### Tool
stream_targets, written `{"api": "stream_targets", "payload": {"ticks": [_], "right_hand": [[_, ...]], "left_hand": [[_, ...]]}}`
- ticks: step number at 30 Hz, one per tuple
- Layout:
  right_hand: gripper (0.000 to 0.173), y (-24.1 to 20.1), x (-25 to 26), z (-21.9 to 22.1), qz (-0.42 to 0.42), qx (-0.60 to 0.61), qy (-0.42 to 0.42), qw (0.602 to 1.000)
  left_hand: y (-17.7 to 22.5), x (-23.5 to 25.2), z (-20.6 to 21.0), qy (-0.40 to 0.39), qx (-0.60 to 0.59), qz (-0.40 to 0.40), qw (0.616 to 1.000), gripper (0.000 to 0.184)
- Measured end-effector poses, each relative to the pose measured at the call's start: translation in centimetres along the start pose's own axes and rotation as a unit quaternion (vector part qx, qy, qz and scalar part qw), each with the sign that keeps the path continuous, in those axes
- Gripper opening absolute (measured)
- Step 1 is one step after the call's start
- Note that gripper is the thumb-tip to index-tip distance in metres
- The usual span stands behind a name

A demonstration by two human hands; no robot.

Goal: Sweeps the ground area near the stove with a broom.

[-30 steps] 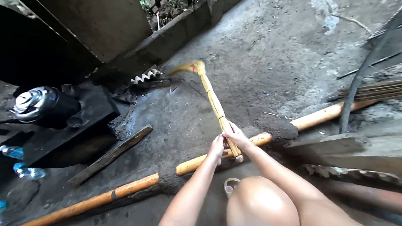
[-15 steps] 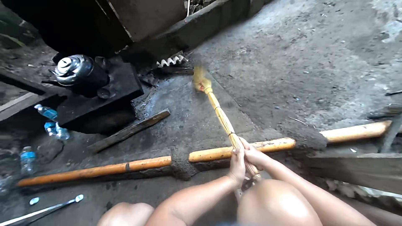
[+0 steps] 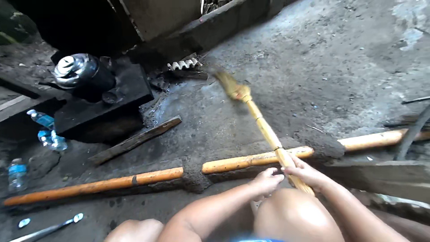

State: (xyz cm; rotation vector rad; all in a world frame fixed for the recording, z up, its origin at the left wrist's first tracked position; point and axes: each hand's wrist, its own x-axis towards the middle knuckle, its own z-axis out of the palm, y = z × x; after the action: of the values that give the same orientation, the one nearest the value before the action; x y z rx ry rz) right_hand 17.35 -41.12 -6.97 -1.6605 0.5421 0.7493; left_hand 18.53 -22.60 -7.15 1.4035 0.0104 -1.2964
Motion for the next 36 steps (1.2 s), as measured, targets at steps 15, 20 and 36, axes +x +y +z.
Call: {"api": "stream_targets", "payload": {"ticks": [15, 20, 36], "right_hand": [[0.068, 0.2, 4.5, -2.1, -0.069, 0.183, 0.204, 0.959], [0.066, -1.2, 6.9, -1.9, -0.043, 0.126, 0.123, 0.983], [0.054, -18.5, 21.0, 0.8, -0.114, 0.069, 0.045, 0.990]], "left_hand": [[-0.4, 0.8, 0.1, -0.016, 0.046, -0.002, 0.999, 0.043], [-1.1, 0.8, -0.2, -0.034, 0.070, -0.004, 0.997, 0.042], [-2.2, 0.6, -1.3, 0.071, -0.001, -0.033, 0.997, 0.041]]}}
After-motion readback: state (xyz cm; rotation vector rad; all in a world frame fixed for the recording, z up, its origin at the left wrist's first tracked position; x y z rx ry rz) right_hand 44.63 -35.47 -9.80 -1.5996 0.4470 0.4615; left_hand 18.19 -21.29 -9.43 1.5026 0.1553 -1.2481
